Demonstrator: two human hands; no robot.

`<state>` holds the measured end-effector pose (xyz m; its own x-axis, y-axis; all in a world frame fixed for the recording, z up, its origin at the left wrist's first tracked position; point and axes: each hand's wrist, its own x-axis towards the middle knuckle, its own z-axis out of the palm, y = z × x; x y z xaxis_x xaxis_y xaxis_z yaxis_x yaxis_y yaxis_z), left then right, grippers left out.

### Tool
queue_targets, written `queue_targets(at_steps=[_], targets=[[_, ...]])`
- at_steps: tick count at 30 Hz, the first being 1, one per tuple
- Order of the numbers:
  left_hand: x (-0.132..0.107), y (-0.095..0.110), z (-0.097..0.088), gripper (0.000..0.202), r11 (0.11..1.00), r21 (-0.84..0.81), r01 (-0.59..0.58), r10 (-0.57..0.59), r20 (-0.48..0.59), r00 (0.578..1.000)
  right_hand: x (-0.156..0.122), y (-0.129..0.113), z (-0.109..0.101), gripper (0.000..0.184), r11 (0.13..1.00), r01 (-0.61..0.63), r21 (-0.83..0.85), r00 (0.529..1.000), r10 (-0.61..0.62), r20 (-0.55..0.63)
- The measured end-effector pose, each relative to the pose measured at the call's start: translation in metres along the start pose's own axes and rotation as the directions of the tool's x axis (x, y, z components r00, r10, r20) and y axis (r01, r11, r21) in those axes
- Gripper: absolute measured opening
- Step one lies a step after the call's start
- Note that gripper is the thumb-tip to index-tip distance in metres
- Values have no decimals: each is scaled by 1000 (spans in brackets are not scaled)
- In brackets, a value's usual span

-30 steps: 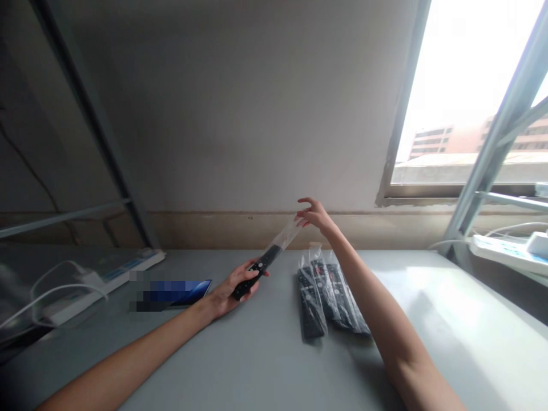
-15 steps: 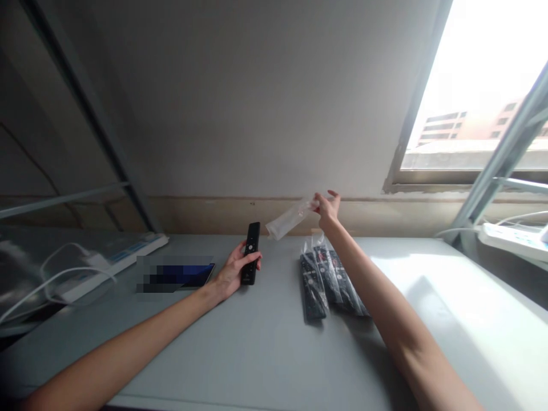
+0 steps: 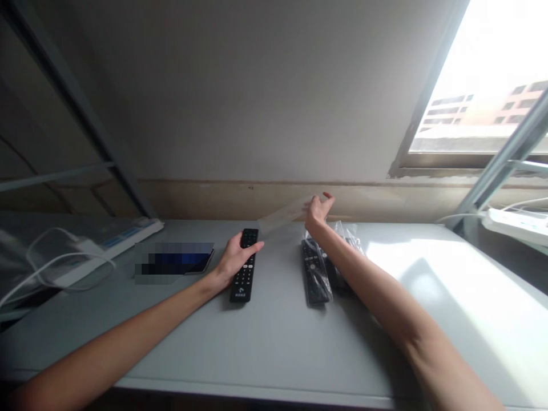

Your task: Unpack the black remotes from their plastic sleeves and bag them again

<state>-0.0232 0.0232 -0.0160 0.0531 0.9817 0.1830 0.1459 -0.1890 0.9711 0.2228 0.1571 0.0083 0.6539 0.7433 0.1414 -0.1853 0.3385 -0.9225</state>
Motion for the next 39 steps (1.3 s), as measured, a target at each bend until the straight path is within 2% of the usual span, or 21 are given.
queue_targets(at_steps=[2,4,6,10,14,18,20,24,28,31,34,36,37,39], targets=[[3,-6,1,41,980,182,-87,85,15,996,-6,-3,1,51,998,55,10,998,-55,-20],[6,-13,1,47,913,373,-167,156,60,986,-13,-5,4,52,994,109,21,994,-109,-13],[5,-17,2,48,848,479,-225,199,106,974,-21,-4,8,52,992,122,27,992,-123,20],[-1,-15,2,53,788,516,-335,308,141,941,-34,7,14,53,1000,31,0,998,-31,50],[-9,-6,3,57,733,475,-487,379,309,872,-44,16,16,56,999,1,-50,999,2,49],[-13,-1,4,62,757,425,-497,320,422,848,-52,13,17,49,995,48,-93,995,-39,95],[-14,0,4,60,730,492,-475,272,428,862,-55,9,17,48,992,80,-93,991,-70,113],[-15,5,4,43,607,673,-424,189,396,899,-58,3,18,56,987,141,-75,986,-133,105],[-15,9,3,58,605,714,-351,50,406,912,-57,-1,17,53,983,168,-73,983,-161,89],[-11,7,0,67,607,700,-376,33,450,892,-49,-11,15,51,982,169,-89,985,-164,55],[-6,4,-4,68,612,675,-412,20,508,861,-33,-33,10,50,978,183,-101,983,-184,-3],[-3,2,-7,66,620,663,-421,17,525,851,-25,-49,5,48,964,241,-108,969,-246,-27],[-2,2,-8,65,623,658,-422,23,525,851,-24,-55,0,45,938,320,-137,946,-325,-12],[-1,0,-9,61,624,655,-426,43,515,856,-33,-59,-13,40,868,450,-208,892,-430,135]])
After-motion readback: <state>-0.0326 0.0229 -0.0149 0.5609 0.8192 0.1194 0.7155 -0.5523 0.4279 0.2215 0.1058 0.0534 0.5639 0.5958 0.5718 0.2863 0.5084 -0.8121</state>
